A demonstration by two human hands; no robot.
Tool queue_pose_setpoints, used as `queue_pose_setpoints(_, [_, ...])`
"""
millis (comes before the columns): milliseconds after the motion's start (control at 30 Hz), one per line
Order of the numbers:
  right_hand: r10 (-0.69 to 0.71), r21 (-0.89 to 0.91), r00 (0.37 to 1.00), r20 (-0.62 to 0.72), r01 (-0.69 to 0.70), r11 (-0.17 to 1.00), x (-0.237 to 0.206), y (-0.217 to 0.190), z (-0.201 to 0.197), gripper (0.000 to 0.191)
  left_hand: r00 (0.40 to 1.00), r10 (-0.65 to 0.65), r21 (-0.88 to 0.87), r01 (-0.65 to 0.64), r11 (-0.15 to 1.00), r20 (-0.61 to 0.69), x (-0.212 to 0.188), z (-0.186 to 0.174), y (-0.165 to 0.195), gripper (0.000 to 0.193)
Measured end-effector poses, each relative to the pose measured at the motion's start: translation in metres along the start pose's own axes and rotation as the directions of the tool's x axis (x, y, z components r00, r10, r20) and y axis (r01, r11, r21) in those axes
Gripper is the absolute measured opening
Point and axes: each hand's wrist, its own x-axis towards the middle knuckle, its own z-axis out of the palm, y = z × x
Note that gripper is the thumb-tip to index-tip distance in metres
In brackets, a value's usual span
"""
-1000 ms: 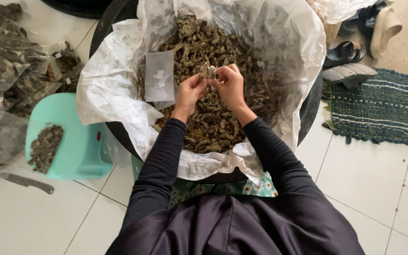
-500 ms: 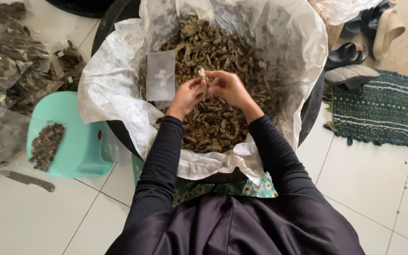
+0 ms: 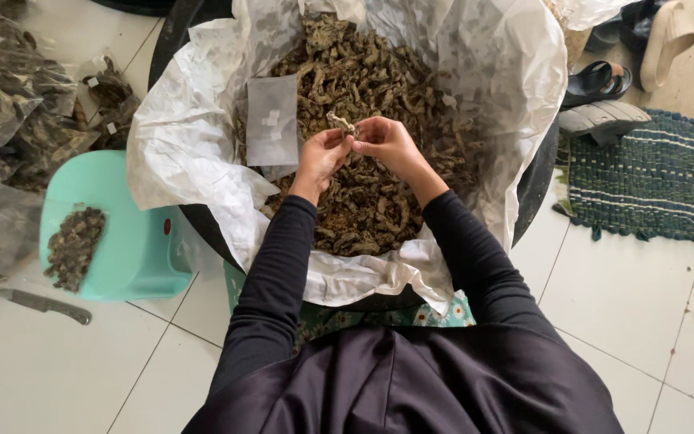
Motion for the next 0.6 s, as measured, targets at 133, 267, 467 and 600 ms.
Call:
queue_pose_setpoints(133, [0.055, -0.104, 0.998, -0.003, -0.055, 0.993, 0.004, 0.012, 0.002, 0.029, 0.997, -0.012, 0.159, 0.023, 0.987, -0.072, 0.000, -0.005, -0.006, 0.040])
queue_pose_setpoints(267, [0.100, -0.040, 0.995, 0.029, -0.099, 0.994, 0.005, 0.035, 0.000, 0.017, 0.981, -0.061, 0.333, 0.120, 0.935, -0.184, -0.005, -0.004, -0.007, 0.048])
queue_pose_setpoints(467, [0.247, -0.002, 0.969, 0.014, -0.247, 0.969, 0.018, 0.046, 0.005, 0.019, 0.936, -0.203, 0.421, 0.314, 0.851, -0.289, 0.000, 0.000, -0.019, 0.043])
queue_pose_setpoints(600, [0.119, -0.007, 0.989, 0.088, -0.119, 0.993, 0.024, 0.039, -0.002, 0.017, 0.961, -0.111, 0.292, 0.186, 0.938, -0.255, 0.013, 0.001, -0.026, 0.041])
